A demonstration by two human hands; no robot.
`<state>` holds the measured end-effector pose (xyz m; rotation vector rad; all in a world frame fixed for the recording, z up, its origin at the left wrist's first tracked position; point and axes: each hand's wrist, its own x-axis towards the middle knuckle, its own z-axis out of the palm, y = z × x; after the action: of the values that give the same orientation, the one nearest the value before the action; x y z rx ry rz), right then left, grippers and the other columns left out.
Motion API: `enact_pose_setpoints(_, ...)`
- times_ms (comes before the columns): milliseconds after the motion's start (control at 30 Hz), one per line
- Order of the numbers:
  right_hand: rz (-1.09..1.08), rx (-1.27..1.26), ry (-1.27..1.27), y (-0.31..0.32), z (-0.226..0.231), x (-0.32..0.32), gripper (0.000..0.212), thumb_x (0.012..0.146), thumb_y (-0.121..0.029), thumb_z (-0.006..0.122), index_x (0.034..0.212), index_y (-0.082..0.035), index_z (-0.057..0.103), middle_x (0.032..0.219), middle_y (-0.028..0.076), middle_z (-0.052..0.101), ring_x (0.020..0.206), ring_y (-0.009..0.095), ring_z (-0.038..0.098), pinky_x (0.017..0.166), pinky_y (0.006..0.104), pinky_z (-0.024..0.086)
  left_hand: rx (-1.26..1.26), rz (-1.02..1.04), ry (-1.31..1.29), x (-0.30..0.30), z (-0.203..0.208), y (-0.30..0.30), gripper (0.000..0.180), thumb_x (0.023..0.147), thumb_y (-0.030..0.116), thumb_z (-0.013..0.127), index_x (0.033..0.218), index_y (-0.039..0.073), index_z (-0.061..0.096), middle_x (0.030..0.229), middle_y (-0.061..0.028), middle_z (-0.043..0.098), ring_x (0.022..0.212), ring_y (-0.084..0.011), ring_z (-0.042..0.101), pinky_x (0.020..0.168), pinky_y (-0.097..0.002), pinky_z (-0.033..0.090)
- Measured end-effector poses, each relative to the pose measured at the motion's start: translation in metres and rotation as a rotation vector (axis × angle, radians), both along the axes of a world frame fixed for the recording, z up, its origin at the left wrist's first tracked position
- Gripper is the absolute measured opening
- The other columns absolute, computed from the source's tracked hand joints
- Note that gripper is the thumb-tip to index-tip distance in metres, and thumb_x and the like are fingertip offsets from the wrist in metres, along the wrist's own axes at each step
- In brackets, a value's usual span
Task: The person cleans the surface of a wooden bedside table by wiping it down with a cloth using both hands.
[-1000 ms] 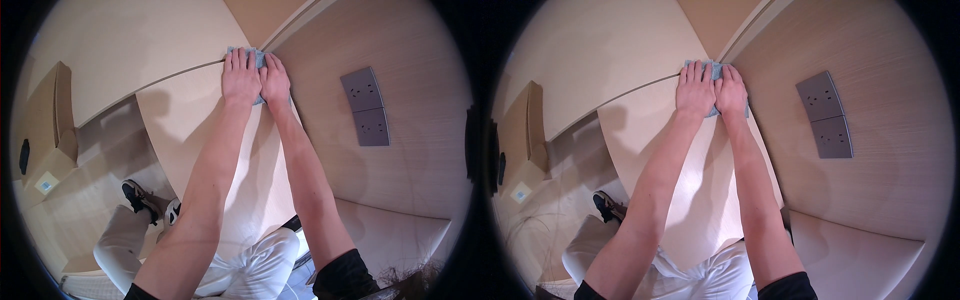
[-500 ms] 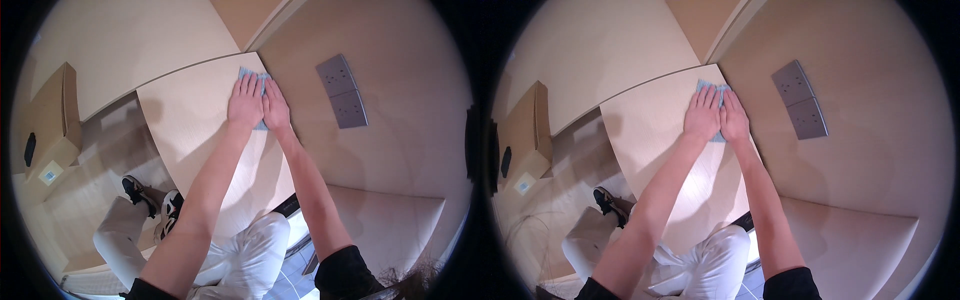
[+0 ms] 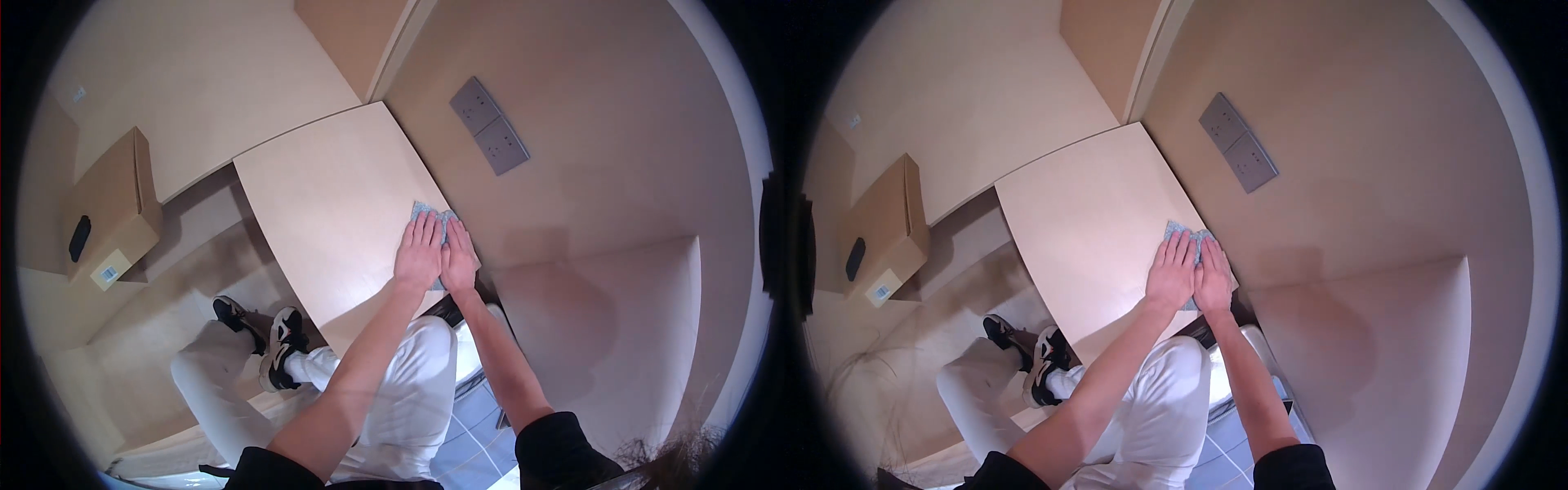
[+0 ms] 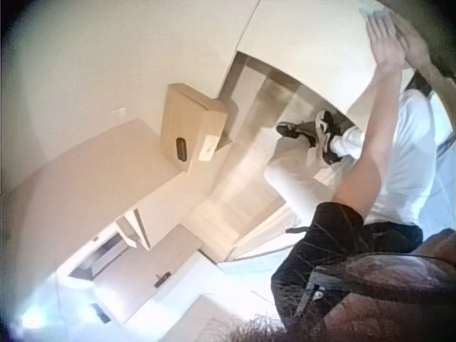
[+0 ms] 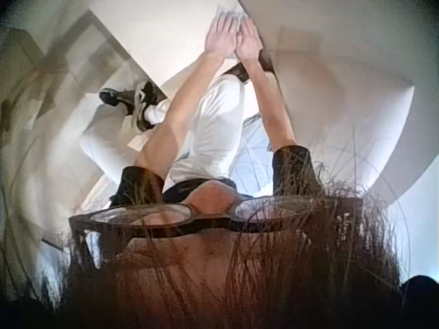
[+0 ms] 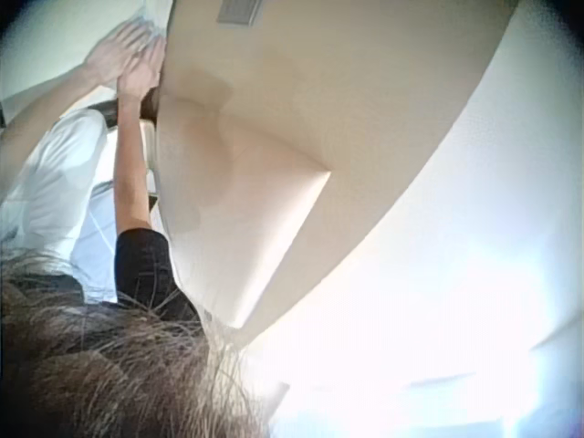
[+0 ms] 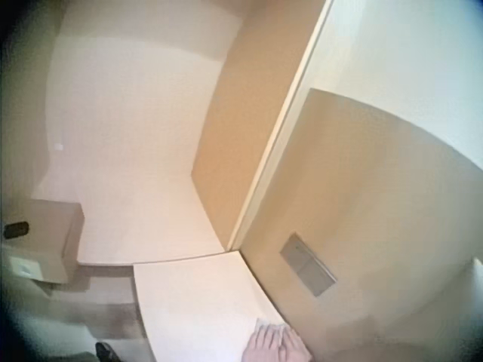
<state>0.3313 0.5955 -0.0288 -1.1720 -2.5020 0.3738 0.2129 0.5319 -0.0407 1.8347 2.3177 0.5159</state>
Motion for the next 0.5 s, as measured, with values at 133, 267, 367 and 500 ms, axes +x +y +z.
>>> enact_pose_setpoints(133, -0.048, 0.026, -0.085, -0.025, -0.002, -0.009, 0.060, 0.102, -0.020, 0.051, 0.158, 0.002, 0.047, 0.166, 0.021, 0.045, 0.157, 0.037, 0.038, 0.133, 0.0496, 0.026, -0.007, 0.006, -0.007, -0.008, -0.001, -0.028, 0.062, 0.112, 0.040, 0.036, 0.165, 0.009, 0.041, 0.176, -0.0102, 0.032, 0.165, -0.0274, 0.023, 0.135, -0.0459, 0.011)
enact_pose_setpoints(267, 0.016, 0.053, -0.146, -0.047, -0.002, -0.044, 0.062, 0.103, -0.027, 0.050, 0.160, -0.001, 0.046, 0.169, 0.017, 0.042, 0.160, 0.032, 0.034, 0.134, 0.0486, 0.022, 0.027, 0.136, -0.040, -0.030, 0.000, -0.059, 0.062, 0.113, 0.041, 0.036, 0.165, 0.009, 0.042, 0.176, -0.0104, 0.032, 0.165, -0.0268, 0.023, 0.135, -0.0456, 0.011)
enact_pose_setpoints(367, 0.077, 0.032, -0.155, -0.076, 0.000, -0.081, 0.062, 0.106, -0.028, 0.048, 0.160, 0.002, 0.045, 0.170, 0.018, 0.040, 0.161, 0.033, 0.031, 0.134, 0.0521, 0.019, 0.014, 0.244, -0.021, -0.057, -0.001, -0.093, 0.062, 0.113, 0.042, 0.035, 0.166, 0.009, 0.041, 0.177, -0.0106, 0.031, 0.165, -0.0266, 0.023, 0.135, -0.0452, 0.011)
enact_pose_setpoints(500, 0.074, 0.025, -0.151, -0.114, -0.001, -0.126, 0.066, 0.107, -0.035, 0.044, 0.164, -0.004, 0.041, 0.174, 0.012, 0.037, 0.163, 0.029, 0.028, 0.134, 0.0551, 0.013, -0.030, 0.364, 0.071, -0.092, -0.002, -0.129, 0.065, 0.114, 0.043, 0.032, 0.167, 0.006, 0.038, 0.177, -0.0125, 0.028, 0.165, -0.0287, 0.020, 0.135, -0.0461, 0.010)
